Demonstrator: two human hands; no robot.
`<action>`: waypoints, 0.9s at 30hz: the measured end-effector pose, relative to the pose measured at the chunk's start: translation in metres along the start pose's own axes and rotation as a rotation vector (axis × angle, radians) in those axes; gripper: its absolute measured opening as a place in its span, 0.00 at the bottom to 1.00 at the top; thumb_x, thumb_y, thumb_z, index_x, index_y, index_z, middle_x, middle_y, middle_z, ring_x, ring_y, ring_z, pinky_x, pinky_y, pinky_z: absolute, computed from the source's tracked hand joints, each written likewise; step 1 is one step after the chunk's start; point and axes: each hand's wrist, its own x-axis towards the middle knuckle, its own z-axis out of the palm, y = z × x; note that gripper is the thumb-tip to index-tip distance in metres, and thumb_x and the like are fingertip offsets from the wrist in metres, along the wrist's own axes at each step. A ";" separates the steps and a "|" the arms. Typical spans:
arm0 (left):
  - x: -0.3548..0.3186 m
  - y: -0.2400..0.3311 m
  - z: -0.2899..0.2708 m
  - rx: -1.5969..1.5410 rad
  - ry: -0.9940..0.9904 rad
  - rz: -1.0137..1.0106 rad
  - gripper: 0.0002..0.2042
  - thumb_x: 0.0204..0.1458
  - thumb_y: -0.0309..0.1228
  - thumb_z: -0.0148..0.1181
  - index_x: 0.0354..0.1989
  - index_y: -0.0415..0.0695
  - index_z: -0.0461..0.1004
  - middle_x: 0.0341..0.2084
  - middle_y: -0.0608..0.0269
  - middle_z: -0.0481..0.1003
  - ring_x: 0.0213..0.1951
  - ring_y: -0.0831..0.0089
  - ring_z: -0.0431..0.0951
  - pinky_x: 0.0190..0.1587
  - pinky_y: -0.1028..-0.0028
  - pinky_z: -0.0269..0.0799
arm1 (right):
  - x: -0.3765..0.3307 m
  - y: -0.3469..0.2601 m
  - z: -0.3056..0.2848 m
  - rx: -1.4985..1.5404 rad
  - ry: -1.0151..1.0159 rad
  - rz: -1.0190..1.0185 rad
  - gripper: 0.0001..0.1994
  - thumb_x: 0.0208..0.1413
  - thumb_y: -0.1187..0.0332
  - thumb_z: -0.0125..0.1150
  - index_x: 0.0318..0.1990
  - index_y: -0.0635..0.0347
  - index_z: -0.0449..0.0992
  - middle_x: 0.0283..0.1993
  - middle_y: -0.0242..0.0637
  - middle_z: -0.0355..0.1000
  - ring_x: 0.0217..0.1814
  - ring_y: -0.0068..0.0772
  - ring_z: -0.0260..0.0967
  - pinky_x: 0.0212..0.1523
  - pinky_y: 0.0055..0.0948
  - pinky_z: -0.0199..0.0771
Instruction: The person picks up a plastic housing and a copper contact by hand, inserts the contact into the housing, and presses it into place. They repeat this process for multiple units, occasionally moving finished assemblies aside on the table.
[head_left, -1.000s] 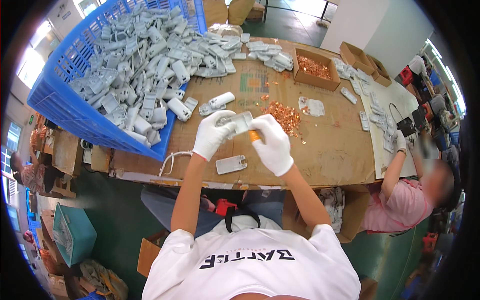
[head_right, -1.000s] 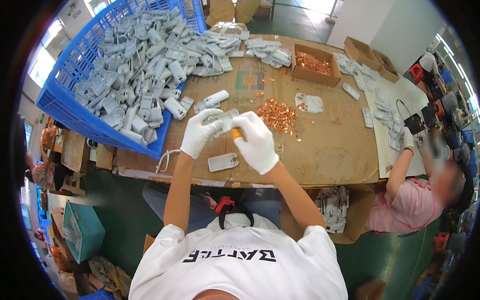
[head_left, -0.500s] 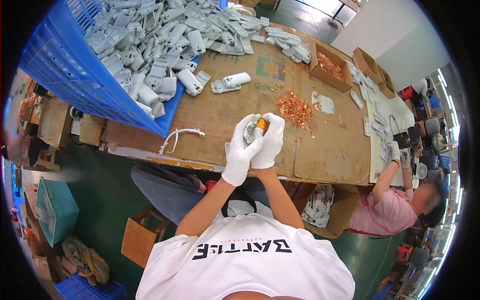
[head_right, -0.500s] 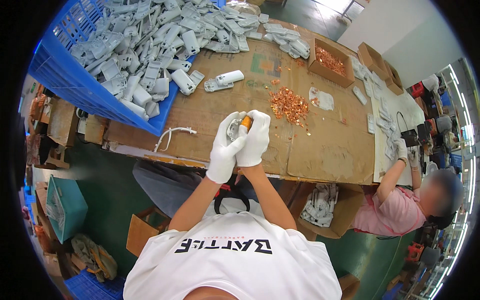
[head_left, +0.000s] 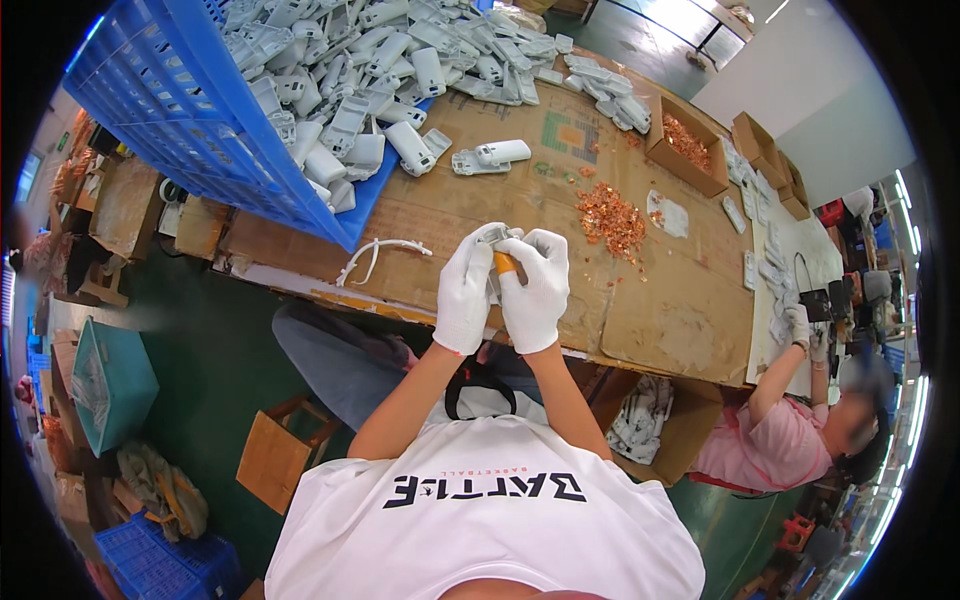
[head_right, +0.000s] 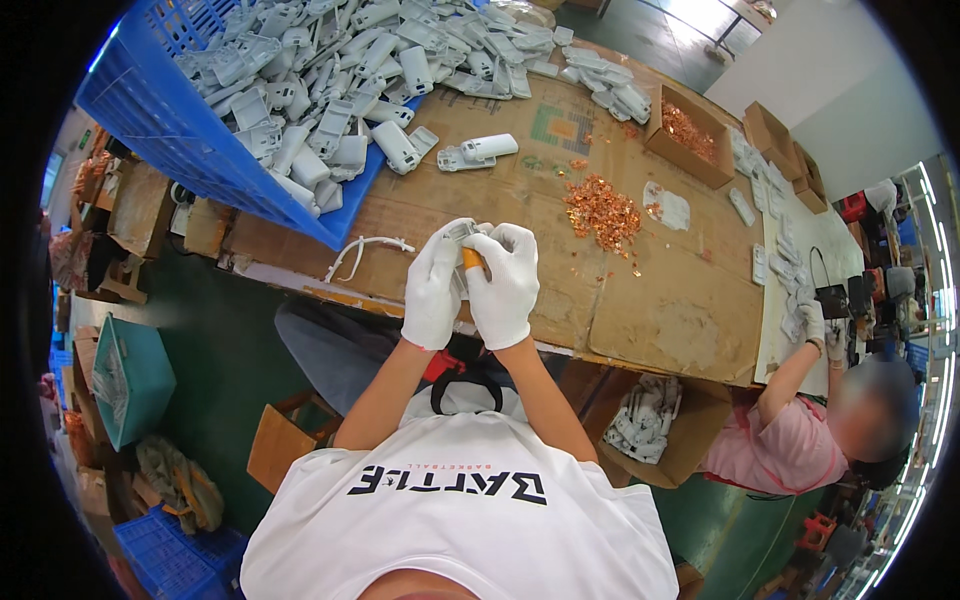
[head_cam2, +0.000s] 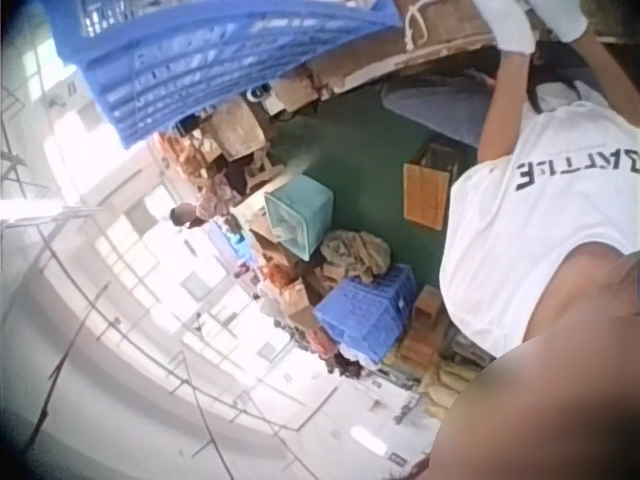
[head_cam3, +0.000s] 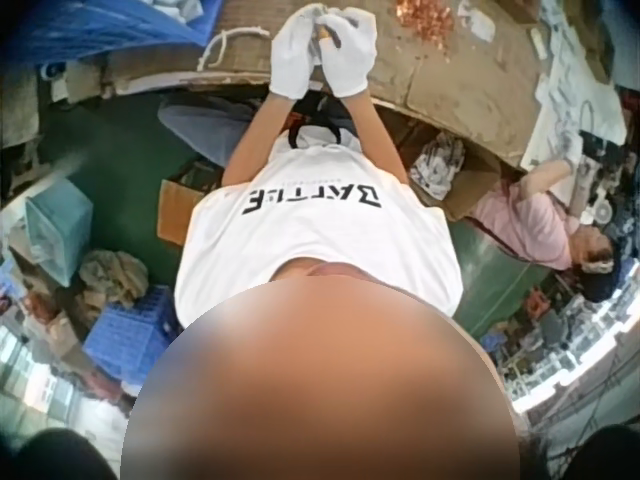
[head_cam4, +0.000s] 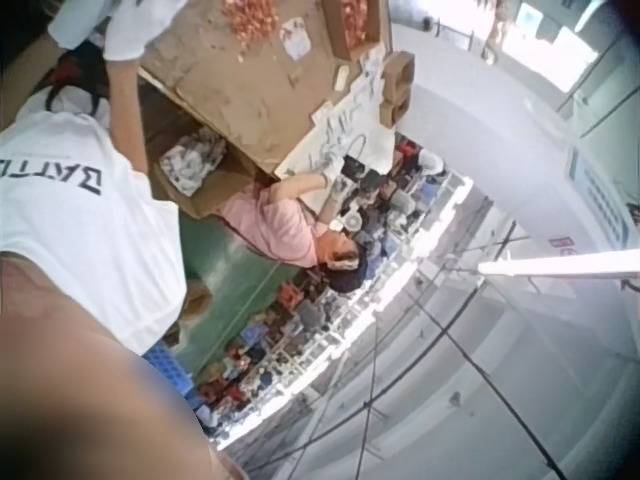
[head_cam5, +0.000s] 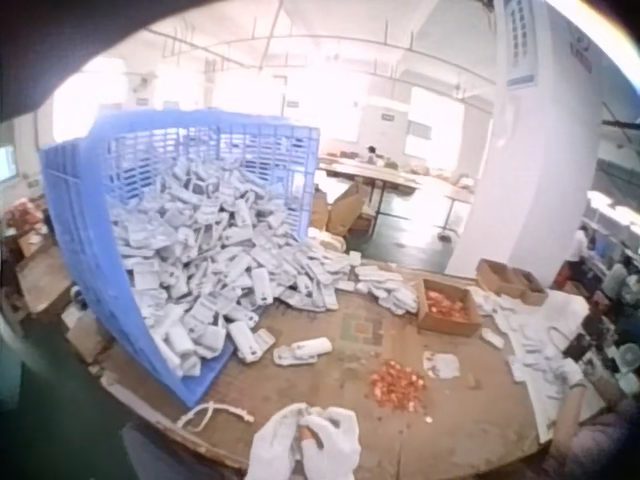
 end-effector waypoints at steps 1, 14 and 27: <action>-0.002 0.001 0.001 0.068 0.007 0.030 0.17 0.68 0.32 0.42 0.56 0.34 0.70 0.52 0.57 0.74 0.53 0.71 0.74 0.56 0.75 0.68 | 0.000 -0.001 -0.001 0.011 -0.007 -0.008 0.15 0.40 0.82 0.66 0.38 0.56 0.80 0.40 0.38 0.67 0.42 0.38 0.69 0.41 0.31 0.73; -0.049 0.009 -0.008 1.033 -0.105 0.387 0.18 0.49 0.21 0.61 0.50 0.44 0.74 0.41 0.56 0.73 0.41 0.58 0.77 0.45 0.67 0.73 | -0.020 0.000 -0.055 0.360 -0.424 0.572 0.09 0.51 0.77 0.61 0.41 0.64 0.78 0.31 0.40 0.77 0.32 0.33 0.75 0.37 0.28 0.74; -0.102 -0.001 -0.031 1.185 -0.126 0.015 0.09 0.49 0.22 0.61 0.40 0.43 0.75 0.34 0.57 0.76 0.35 0.60 0.79 0.38 0.68 0.74 | -0.078 -0.021 -0.075 0.087 -0.693 0.514 0.10 0.53 0.78 0.59 0.43 0.63 0.79 0.33 0.45 0.77 0.32 0.33 0.77 0.36 0.26 0.74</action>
